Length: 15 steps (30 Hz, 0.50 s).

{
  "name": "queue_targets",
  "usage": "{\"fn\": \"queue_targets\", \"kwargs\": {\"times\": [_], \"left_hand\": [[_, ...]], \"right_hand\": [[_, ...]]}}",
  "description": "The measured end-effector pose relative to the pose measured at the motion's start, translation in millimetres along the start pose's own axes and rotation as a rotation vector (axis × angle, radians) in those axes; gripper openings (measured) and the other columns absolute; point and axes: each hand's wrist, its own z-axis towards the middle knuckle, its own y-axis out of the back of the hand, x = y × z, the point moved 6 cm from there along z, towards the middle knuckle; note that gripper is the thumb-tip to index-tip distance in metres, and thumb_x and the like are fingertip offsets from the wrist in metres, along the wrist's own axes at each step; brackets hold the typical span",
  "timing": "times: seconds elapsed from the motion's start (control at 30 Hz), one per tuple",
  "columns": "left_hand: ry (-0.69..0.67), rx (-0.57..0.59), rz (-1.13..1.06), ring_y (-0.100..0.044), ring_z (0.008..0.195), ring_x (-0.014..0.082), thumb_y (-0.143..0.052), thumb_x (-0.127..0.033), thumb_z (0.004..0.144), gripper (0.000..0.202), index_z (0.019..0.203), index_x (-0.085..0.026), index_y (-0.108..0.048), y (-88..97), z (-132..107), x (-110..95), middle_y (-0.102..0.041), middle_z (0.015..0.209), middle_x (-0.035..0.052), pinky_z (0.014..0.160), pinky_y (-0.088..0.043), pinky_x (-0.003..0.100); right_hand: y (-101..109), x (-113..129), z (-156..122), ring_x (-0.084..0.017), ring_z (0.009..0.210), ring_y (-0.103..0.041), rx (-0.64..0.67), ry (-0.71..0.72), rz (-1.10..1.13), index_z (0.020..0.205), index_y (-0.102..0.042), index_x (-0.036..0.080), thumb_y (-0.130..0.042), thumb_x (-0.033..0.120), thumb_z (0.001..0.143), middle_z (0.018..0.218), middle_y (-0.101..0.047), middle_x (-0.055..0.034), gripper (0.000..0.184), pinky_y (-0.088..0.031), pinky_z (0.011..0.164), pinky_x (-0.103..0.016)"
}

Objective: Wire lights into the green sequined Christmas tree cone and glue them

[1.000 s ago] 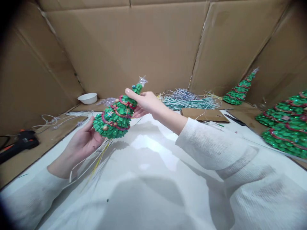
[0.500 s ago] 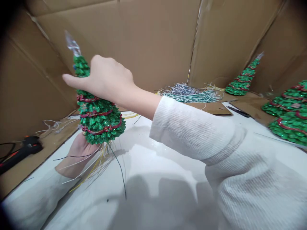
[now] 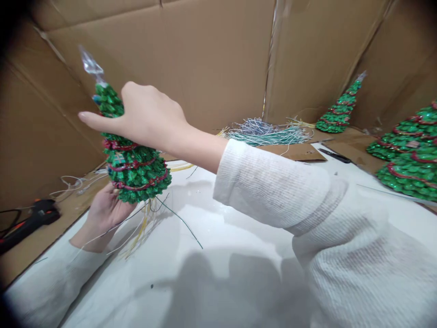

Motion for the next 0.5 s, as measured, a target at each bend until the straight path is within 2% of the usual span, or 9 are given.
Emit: {"fn": "queue_targets", "kwargs": {"times": [0.1,0.2,0.27,0.33,0.4,0.5], "left_hand": [[-0.022,-0.009,0.070,-0.067,0.088,0.0129,-0.027,-0.024,0.097,0.037,0.112,-0.015,-0.060,-7.1,-6.3,-1.8,-0.074,0.094,0.0039,0.081,-0.054,0.025],[-0.123,0.068,0.172,-0.065,0.094,0.0137,-0.041,-0.019,0.092,0.027,0.102,-0.016,-0.066,-14.4,-12.2,-3.6,-0.073,0.099,0.0034,0.085,-0.052,0.025],[-0.171,0.138,0.290,-0.065,0.092,0.0154,-0.051,-0.016,0.086,0.020,0.095,-0.015,-0.068,-17.5,-15.2,-1.3,-0.072,0.097,0.0044,0.085,-0.052,0.026],[-0.202,0.194,0.397,-0.066,0.090,0.0176,-0.058,-0.019,0.081,0.017,0.094,-0.014,-0.069,-19.5,-18.0,2.9,-0.072,0.098,0.0061,0.084,-0.052,0.028],[-0.216,0.201,0.459,-0.066,0.089,0.0184,-0.063,-0.022,0.078,0.021,0.097,-0.014,-0.069,-19.5,-20.6,7.2,-0.072,0.100,0.0071,0.083,-0.052,0.028],[-0.204,0.187,0.502,-0.066,0.087,0.0171,-0.066,-0.021,0.076,0.028,0.104,-0.016,-0.068,-19.5,-25.2,13.0,-0.071,0.103,0.0070,0.080,-0.051,0.024]], "right_hand": [[2.1,-19.8,-9.5,-0.012,0.073,-0.057,0.042,-0.007,0.110,0.070,-0.047,0.017,-0.053,0.059,0.080,0.070,-0.053,0.0003,0.044,-0.044,0.065,-0.023],[-0.1,-55.5,-25.5,-0.013,0.074,-0.060,0.138,-0.124,0.338,0.078,-0.055,0.016,-0.054,0.052,0.084,0.075,-0.060,-0.0023,0.037,-0.049,0.061,-0.024],[-6.9,-80.3,-38.6,-0.016,0.075,-0.063,0.202,-0.243,0.530,0.085,-0.058,0.015,-0.055,0.042,0.087,0.082,-0.065,-0.0065,0.026,-0.054,0.064,-0.028],[-16.7,-100.3,-51.3,-0.016,0.077,-0.065,0.219,-0.355,0.685,0.092,-0.058,0.015,-0.056,0.034,0.088,0.086,-0.067,-0.0086,0.019,-0.056,0.075,-0.032],[-29.5,-114.0,-62.5,-0.016,0.077,-0.066,0.212,-0.454,0.801,0.095,-0.059,0.015,-0.056,0.029,0.088,0.089,-0.068,-0.0093,0.017,-0.056,0.082,-0.034],[-47.8,-125.3,-76.4,-0.013,0.074,-0.066,0.178,-0.583,0.904,0.094,-0.059,0.014,-0.054,0.025,0.089,0.092,-0.069,-0.0096,0.014,-0.055,0.086,-0.033]]}}
